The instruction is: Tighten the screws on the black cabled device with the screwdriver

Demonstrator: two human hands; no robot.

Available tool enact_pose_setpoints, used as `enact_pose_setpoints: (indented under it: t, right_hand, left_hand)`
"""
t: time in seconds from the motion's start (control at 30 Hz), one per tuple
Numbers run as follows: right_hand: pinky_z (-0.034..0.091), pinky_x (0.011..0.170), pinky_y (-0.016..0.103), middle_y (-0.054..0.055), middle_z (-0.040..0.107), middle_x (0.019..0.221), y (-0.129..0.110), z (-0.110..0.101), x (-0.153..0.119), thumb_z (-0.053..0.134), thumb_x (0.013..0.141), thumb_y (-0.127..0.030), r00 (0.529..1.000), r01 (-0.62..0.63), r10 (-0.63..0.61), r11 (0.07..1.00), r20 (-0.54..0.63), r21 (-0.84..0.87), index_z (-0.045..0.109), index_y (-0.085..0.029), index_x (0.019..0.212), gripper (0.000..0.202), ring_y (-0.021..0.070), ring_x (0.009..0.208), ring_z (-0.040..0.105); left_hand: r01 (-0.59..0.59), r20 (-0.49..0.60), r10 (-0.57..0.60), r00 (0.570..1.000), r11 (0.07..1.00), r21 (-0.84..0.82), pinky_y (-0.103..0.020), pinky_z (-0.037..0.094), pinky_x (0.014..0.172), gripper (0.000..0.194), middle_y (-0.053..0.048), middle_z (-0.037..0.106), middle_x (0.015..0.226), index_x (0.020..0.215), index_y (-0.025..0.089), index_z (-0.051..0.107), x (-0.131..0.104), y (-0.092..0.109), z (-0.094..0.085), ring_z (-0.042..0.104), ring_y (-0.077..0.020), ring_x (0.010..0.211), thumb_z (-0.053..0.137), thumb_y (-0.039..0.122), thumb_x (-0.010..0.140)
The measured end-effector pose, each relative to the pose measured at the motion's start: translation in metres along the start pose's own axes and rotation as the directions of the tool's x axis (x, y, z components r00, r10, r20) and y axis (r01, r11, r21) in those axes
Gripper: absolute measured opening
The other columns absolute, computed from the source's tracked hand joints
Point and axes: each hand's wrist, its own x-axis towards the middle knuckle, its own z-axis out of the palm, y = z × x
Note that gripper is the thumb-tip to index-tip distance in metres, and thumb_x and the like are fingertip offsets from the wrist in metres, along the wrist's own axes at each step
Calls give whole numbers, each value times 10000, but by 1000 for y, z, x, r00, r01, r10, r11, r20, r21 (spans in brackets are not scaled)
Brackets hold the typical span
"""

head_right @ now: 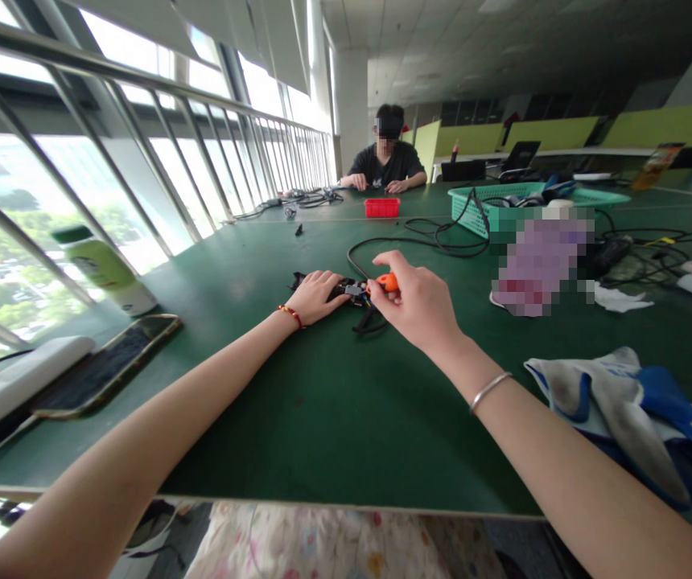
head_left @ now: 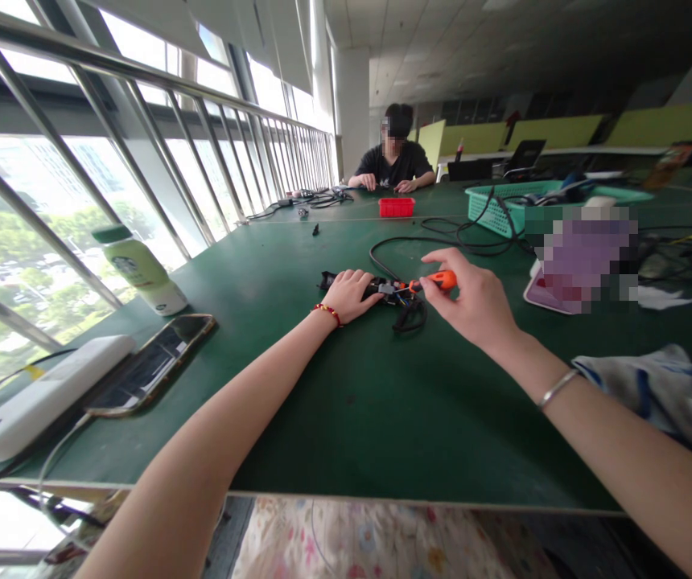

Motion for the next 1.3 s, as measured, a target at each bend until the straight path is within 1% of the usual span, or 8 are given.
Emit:
enact_pose_setpoints:
  t: [0.13, 0.33, 0.47, 0.7, 0.8, 0.9, 1.07, 1.3]
  right_hand:
    - [366, 518, 250, -7, 585, 591, 0, 0, 0, 497, 819, -365, 1000, -27, 28, 1000, 10, -9, 606, -198, 968, 249, 154, 497, 533]
    - [394, 544, 261, -17, 577, 615, -1, 1, -1, 522, 743, -255, 1000, 6, -5, 1000, -26, 23, 548, -194, 1078, 341, 168, 540, 559]
    - [380, 519, 253, -21, 578, 617, -2, -1, -1, 521, 718, -224, 1000, 1, 0, 1000, -17, 14, 543, -198, 1054, 338, 162, 527, 555]
    - [343, 510, 244, 1, 628, 642, 1, -1, 0, 494, 844, -403, 999, 3, -4, 999, -32, -41, 588, -225, 888, 206, 154, 528, 558]
    - [342, 514, 248, 7, 633, 643, 0, -1, -1, 481, 850, -370, 999, 6, -8, 998, -33, -58, 594, -229, 834, 181, 159, 544, 567]
    - [351, 509, 253, 0, 618, 621, -2, -1, -1, 507, 803, -313, 1000, -8, 6, 998, -28, -62, 600, -225, 892, 156, 159, 515, 550]
    - [372, 514, 266, 5, 620, 641, 0, 1, -3, 535, 737, -278, 999, -14, 12, 999, -53, -41, 595, -214, 971, 250, 172, 528, 559]
    - [334, 470, 257, 5, 595, 582, 1, 1, -2, 471, 847, -429, 999, -22, 22, 1000, -41, -17, 612, -222, 869, 251, 165, 492, 540]
  left_hand:
    - [8, 2, -8, 1000, 1000, -5, -403, 380, 953, 431, -106, 594, 1080, 1106, 166, 555, 0, 1, -1, 518, -261, 1015, 400, 515, 904]
    - [6, -3, -6, 1000, 1000, -8, -407, 386, 950, 430, -110, 596, 1076, 1103, 161, 556, 0, 1, -1, 518, -267, 1013, 412, 511, 898]
    - [4, -10, -4, 1000, 1000, -9, -409, 384, 952, 433, -109, 595, 1070, 1093, 166, 559, 0, -1, 1, 519, -266, 1011, 404, 519, 897]
    - [6, -9, -7, 1000, 1000, -30, -419, 382, 954, 427, -108, 593, 1067, 1093, 172, 560, 0, 0, 0, 518, -267, 1011, 409, 517, 893]
    - [10, -4, -10, 1000, 1000, -25, -412, 385, 949, 433, -105, 592, 1071, 1102, 170, 557, -1, 1, -1, 517, -265, 1012, 408, 518, 893]
    - [19, 1, -19, 1000, 1000, -21, -409, 387, 952, 437, -104, 591, 1084, 1127, 168, 546, -1, 2, -2, 513, -265, 1027, 407, 513, 897]
    - [23, 19, -23, 1000, 1000, -14, -415, 393, 952, 432, -97, 591, 1083, 1115, 179, 543, -3, 2, -2, 512, -261, 1033, 403, 526, 899]
    - [19, 18, -19, 1000, 1000, 2, -402, 391, 965, 448, -90, 592, 1095, 1130, 178, 539, -4, 1, 0, 514, -256, 1033, 396, 536, 902]
